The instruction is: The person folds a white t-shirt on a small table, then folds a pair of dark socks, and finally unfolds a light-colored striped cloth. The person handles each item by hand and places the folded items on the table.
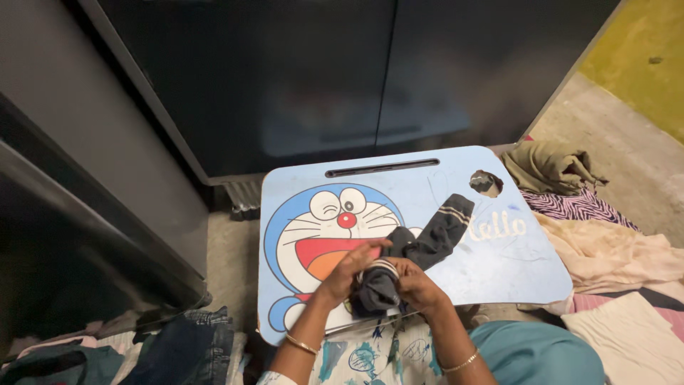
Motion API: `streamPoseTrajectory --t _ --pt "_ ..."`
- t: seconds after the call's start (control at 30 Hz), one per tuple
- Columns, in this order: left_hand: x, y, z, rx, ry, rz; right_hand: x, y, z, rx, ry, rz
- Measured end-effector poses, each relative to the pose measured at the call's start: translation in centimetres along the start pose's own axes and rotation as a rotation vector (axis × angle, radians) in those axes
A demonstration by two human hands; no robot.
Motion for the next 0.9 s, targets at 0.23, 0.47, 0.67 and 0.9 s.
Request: streamPoseTrajectory --t 0.23,0.47,0.67,0.9 --pt "-1.1 3.2 -1.3 0.152 0.072 0.091 0.2 -4.8 -2.0 -0.102 -0.140 -0.254" --pt "-0.5 0.8 -2.5 -0.041 0.168 -0.161 0.0 -3.6 3.1 -0.055 -0.271 -0.524" --pt "-1.0 0.3 -2.8 0.097 0.280 -0.199 -0.6 -2.9 2.9 -0.524 -0.106 -0.645" --pt "-2.0 -3.5 -5.5 0.264 0.632 -0.555 -0.3 -2.7 2.1 -0.564 -0.283 -0.431"
Point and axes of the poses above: each hand's wrist, its own x-axis towards the middle knuckle, its own y-axis out of the palm, z = x × y, the point moved 10 cm from there along x, towards the middle knuckle, and after that the axes turned 15 degrees about -x, right-handed, at the moved point
